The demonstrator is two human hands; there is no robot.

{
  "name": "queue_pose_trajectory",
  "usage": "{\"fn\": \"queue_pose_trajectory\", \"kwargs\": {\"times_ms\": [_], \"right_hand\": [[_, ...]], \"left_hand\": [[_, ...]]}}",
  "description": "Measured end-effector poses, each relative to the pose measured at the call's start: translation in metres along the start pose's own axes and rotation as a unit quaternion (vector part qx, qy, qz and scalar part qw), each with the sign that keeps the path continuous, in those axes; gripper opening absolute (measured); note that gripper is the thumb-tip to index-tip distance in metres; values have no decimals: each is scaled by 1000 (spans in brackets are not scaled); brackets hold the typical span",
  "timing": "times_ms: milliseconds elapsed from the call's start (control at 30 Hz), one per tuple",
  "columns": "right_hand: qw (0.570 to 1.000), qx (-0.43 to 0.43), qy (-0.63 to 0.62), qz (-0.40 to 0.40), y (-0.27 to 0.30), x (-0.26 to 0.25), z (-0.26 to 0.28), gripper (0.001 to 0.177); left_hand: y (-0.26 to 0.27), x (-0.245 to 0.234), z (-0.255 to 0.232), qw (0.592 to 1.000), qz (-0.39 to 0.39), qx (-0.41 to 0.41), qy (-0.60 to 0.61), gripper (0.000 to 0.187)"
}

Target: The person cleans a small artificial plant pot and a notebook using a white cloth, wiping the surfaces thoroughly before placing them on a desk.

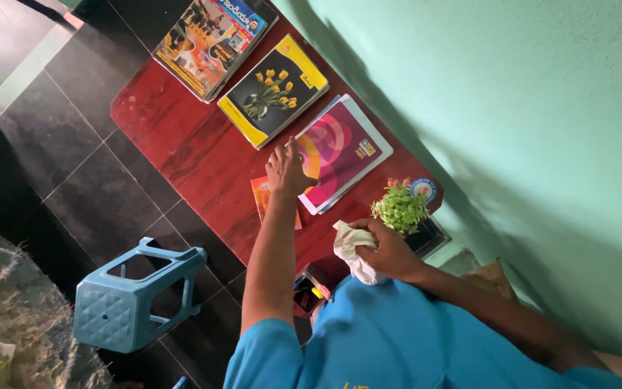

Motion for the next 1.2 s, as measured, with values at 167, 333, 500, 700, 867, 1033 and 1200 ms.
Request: {"fn": "queue_pose_trajectory", "kwargs": {"times_ms": [167,333,500,700,867,1033,1200], "right_hand": [[999,19,30,-14,-3,-1,-3,45],[999,18,31,-5,-8,0,-2,44],[999,37,11,-15,-2,-3,-5,43],[999,-6,16,-36,-4,-6,-12,38],[999,1,2,-54,-3,-3,-8,38],[997,-68,-6,-38,-1,6,22,41],[985,-156,-11,-71,31,10,62,34]], "left_hand": [[1,4,3,1000,-14,-10,5,145],[7,-4,13,999,-9,-35,-9,127],[23,-19,2,999,-10,-23,-22,118],[63,-32,-24,988,-153,17,-22,96],[68,-17,-27,986,-30,82,145,51],[110,-36,-32,951,-91,98,279,36],[175,-44,-1,898,-152,29,413,34]]}}
Point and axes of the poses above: each hand's wrist, its own y-axis away from the middle knuckle, its own x-axis out of the palm, z = x × y, the point moved 10 cm from there along -y, towards the middle knuckle, and after that the axes turned 2 degrees about z, right-handed, at the moved point
